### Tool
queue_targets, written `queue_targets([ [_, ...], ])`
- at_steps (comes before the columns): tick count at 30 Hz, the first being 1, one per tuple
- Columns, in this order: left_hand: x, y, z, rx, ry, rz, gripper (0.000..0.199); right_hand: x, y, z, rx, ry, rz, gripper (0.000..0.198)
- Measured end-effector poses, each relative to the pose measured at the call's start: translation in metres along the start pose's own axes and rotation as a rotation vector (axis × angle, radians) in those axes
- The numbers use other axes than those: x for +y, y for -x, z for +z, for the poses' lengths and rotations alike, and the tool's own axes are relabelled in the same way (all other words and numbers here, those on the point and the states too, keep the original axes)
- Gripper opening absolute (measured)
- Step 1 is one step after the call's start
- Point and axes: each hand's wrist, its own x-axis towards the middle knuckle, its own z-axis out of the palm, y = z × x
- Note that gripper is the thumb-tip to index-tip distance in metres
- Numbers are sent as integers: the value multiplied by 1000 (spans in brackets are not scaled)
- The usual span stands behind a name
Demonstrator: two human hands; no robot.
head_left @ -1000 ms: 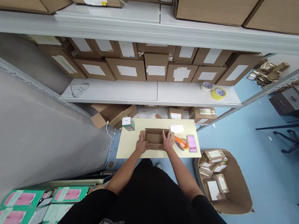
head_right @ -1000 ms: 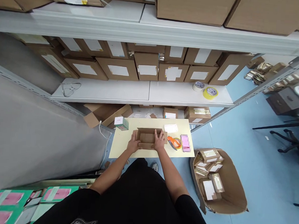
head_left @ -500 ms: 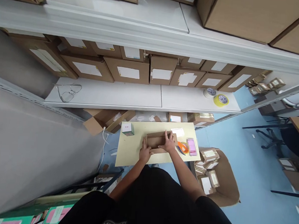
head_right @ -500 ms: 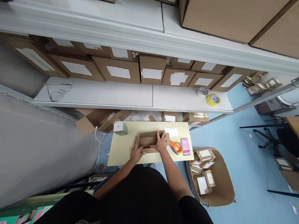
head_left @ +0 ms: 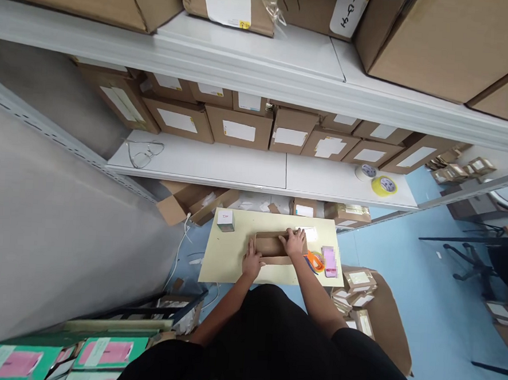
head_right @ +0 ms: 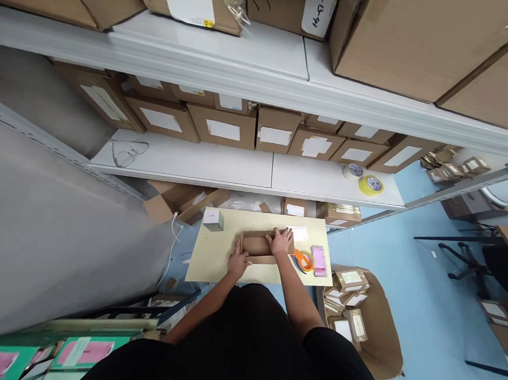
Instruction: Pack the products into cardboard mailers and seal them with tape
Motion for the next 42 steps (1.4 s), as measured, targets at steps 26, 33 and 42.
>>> queue_targets([
  [26,45,46,39,103,-3,-240,22,19,-72,23,-175,128,-240,90],
  [33,46,92,62,223,123,-258,16,23,-46,34,-155,34,-372,84],
  [42,8,189,73,430,182,-306,20,4,50,55,144,-201,-839,71],
])
